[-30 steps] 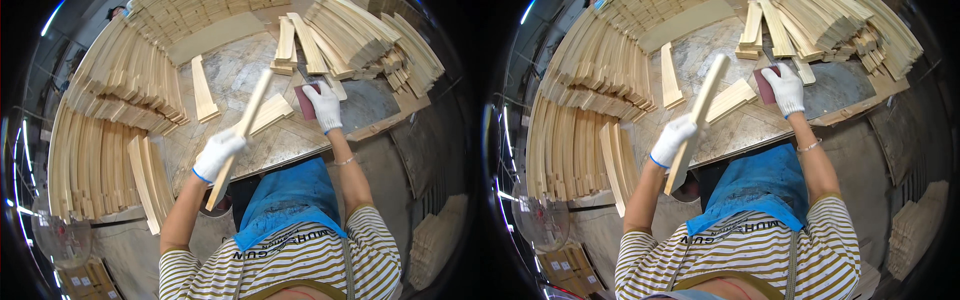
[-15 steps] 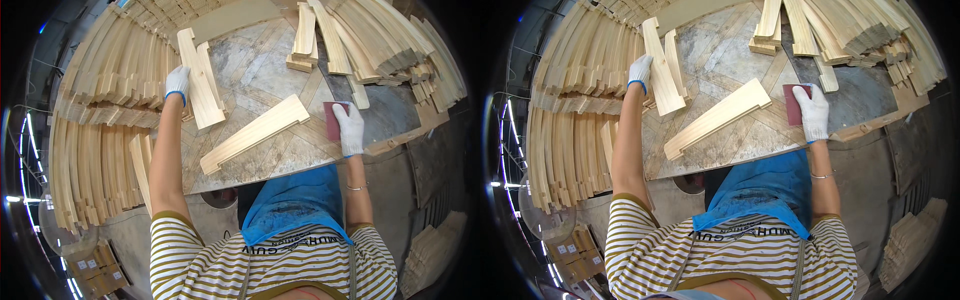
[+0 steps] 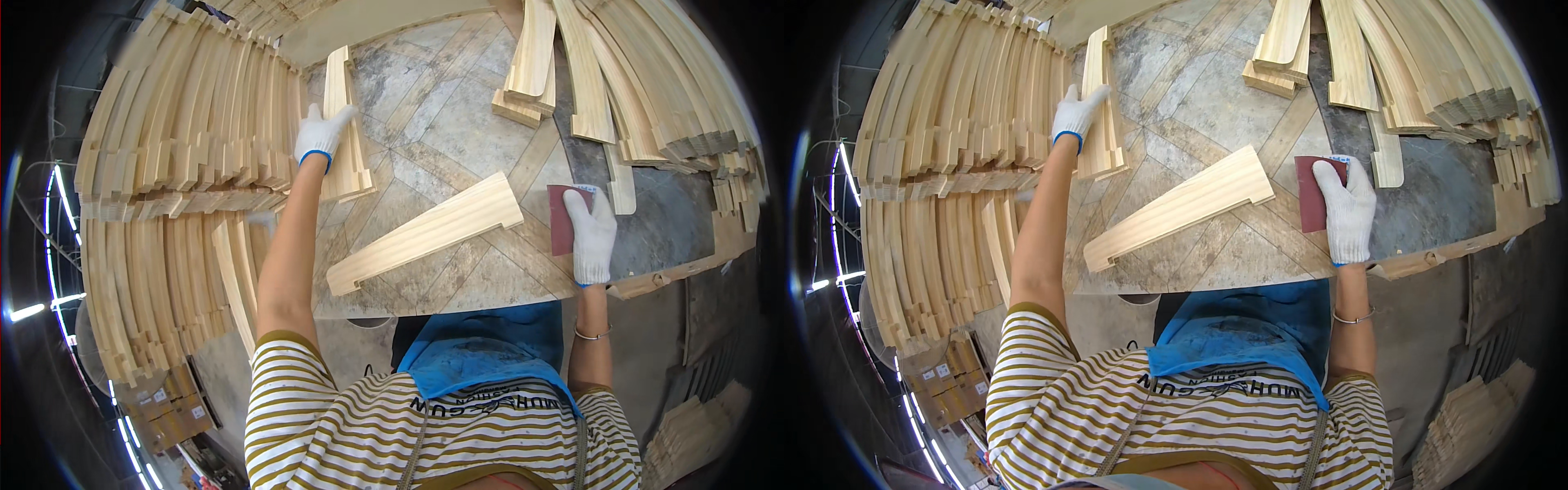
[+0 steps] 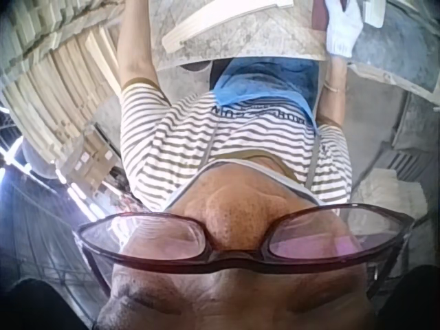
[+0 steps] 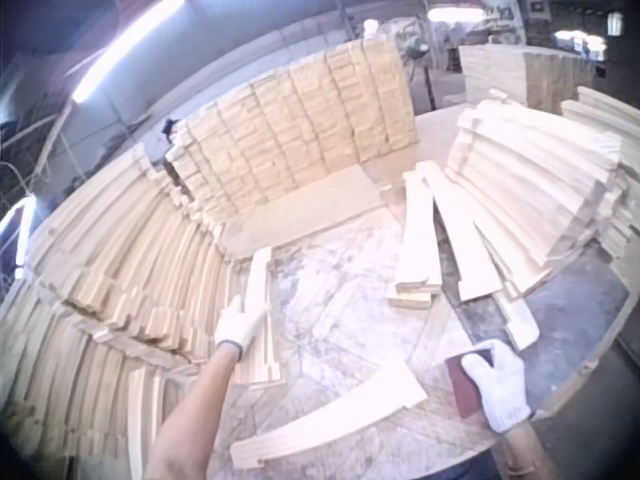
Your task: Sanding individual wooden furniture components manually using sandpaper.
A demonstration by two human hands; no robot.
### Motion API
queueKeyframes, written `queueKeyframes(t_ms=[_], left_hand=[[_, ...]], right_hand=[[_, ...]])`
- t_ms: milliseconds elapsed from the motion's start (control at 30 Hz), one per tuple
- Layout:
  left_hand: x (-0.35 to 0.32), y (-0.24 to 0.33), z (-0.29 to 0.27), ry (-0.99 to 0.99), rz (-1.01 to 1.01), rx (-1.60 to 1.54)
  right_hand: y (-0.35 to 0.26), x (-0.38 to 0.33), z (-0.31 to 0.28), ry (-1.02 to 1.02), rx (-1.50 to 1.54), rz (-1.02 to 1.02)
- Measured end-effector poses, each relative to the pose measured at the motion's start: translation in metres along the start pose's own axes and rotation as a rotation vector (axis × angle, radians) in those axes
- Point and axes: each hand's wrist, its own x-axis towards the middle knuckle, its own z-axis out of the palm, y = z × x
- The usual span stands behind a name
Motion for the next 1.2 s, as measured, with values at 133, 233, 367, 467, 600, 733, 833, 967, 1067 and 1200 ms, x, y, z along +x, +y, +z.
queueKeyframes(t_ms=[133, 233, 367, 467, 600, 733, 833, 967, 1067, 1200], left_hand=[[-0.010, 0.021, -0.005, -0.089, 0.044, 0.132], [-0.005, 0.018, -0.007, -0.098, 0.069, 0.166], [-0.056, 0.035, -0.015, 0.255, 0.326, 0.199], [-0.153, 0.037, 0.000, -0.025, 0.763, -0.045], [-0.218, 0.031, 0.011, -0.191, 0.760, 0.170], [-0.224, 0.025, 0.022, -0.103, 0.796, 0.183], [-0.225, 0.025, 0.020, -0.081, 0.781, 0.197], [-0.226, 0.023, 0.023, -0.050, 0.752, 0.221], [-0.224, 0.025, 0.023, -0.050, 0.749, 0.235], [-0.227, 0.024, 0.026, -0.038, 0.762, 0.228]], right_hand=[[-0.004, -0.003, 0.002, -0.018, 0.062, 0.021], [-0.012, -0.006, 0.001, -0.023, -0.021, 0.022], [-0.011, -0.001, 0.003, -0.079, -0.097, 0.038], [-0.011, 0.005, 0.002, -0.094, -0.229, 0.007], [-0.021, 0.024, 0.027, -0.128, -0.427, -0.062], [-0.016, 0.047, 0.060, -0.168, -0.643, -0.120], [-0.012, 0.039, 0.071, -0.182, -0.790, -0.096], [-0.007, -0.002, 0.037, -0.167, -0.830, -0.056], [-0.013, -0.013, 0.013, -0.246, -0.917, -0.038], [-0.029, 0.017, 0.021, -0.100, -0.655, -0.118]])
